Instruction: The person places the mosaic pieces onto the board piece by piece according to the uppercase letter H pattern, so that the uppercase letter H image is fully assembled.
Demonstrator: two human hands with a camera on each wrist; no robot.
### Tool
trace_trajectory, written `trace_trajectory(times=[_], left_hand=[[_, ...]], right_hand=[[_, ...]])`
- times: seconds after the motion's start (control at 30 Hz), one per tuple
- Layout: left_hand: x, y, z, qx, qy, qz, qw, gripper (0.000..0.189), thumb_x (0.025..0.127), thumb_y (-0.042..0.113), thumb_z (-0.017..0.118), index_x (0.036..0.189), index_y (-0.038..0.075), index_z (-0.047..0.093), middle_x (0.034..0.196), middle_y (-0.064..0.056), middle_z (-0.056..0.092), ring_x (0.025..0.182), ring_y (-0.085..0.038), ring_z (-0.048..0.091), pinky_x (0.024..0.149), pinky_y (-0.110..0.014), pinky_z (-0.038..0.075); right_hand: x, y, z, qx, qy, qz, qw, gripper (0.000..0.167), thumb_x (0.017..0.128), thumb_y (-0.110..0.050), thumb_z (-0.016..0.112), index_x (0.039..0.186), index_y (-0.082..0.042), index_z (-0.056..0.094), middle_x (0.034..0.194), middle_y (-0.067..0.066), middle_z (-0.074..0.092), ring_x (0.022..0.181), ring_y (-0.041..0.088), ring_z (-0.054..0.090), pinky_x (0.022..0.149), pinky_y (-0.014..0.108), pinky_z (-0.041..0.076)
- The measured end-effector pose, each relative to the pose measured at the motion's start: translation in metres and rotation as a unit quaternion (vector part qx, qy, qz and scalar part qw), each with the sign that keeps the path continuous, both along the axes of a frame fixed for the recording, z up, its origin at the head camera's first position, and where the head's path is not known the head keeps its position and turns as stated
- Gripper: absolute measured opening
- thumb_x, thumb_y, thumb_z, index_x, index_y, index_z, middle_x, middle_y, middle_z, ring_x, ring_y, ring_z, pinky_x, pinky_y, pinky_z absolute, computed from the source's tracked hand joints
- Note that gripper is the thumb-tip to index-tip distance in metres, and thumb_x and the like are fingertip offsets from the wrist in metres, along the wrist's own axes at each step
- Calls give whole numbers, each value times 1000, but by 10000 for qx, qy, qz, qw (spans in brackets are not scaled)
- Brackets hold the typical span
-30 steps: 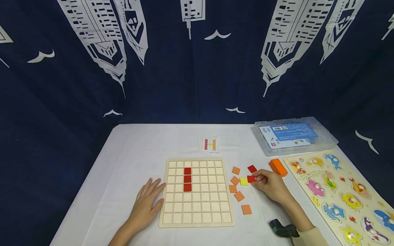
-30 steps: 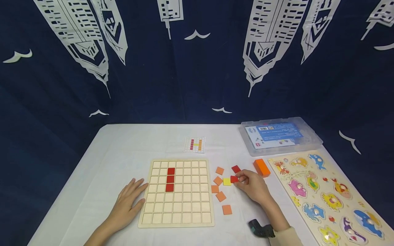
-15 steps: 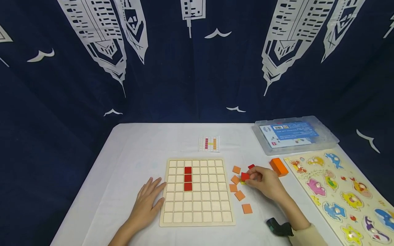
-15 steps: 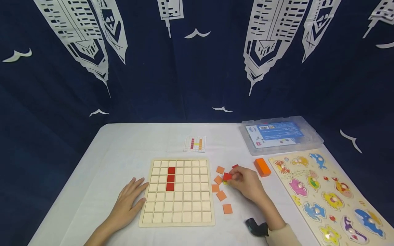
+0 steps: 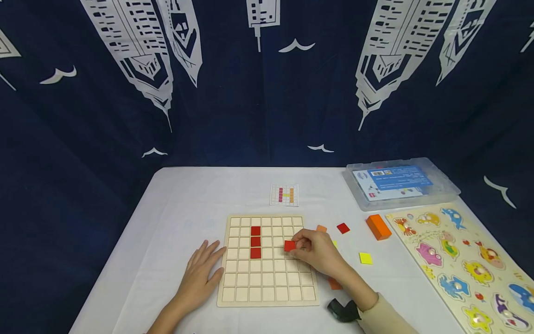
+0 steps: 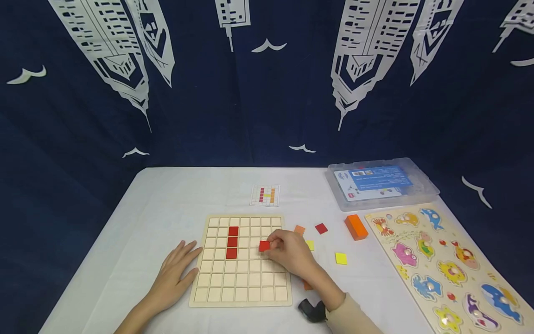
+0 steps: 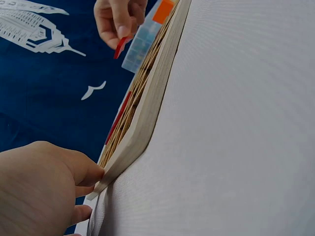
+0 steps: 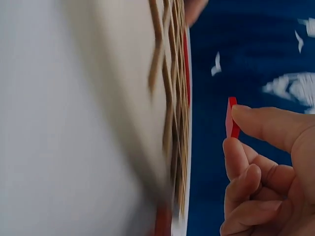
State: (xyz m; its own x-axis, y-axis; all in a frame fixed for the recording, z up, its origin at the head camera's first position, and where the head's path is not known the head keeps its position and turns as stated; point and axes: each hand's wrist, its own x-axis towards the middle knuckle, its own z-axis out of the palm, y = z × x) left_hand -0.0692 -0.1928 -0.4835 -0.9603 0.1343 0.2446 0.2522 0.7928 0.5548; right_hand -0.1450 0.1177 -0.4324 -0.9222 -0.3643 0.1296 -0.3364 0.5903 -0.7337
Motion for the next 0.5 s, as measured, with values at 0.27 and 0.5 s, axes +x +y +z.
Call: trace_trajectory(times=[0.27, 0.5], left_hand=[[0, -1, 0, -11, -45, -17, 10000, 49, 90, 11, 63, 139, 9, 54, 151, -14, 44, 146, -42, 24, 116, -63, 16], [0, 0, 1, 15, -91, -14, 10000, 49, 90, 11, 63, 138, 8, 54, 151, -15, 44, 146, -42, 23, 116, -63, 15]], right_hand=[[11, -41, -5, 178, 71, 673, 9975, 17, 75, -9, 80, 88, -11, 69, 68, -12, 59, 55, -2, 45, 52, 17, 41], [16, -64, -9, 441, 102, 949, 9945, 18, 76, -13, 82, 87, -11, 67, 68, -12, 58, 56, -3, 44, 57, 16, 41]])
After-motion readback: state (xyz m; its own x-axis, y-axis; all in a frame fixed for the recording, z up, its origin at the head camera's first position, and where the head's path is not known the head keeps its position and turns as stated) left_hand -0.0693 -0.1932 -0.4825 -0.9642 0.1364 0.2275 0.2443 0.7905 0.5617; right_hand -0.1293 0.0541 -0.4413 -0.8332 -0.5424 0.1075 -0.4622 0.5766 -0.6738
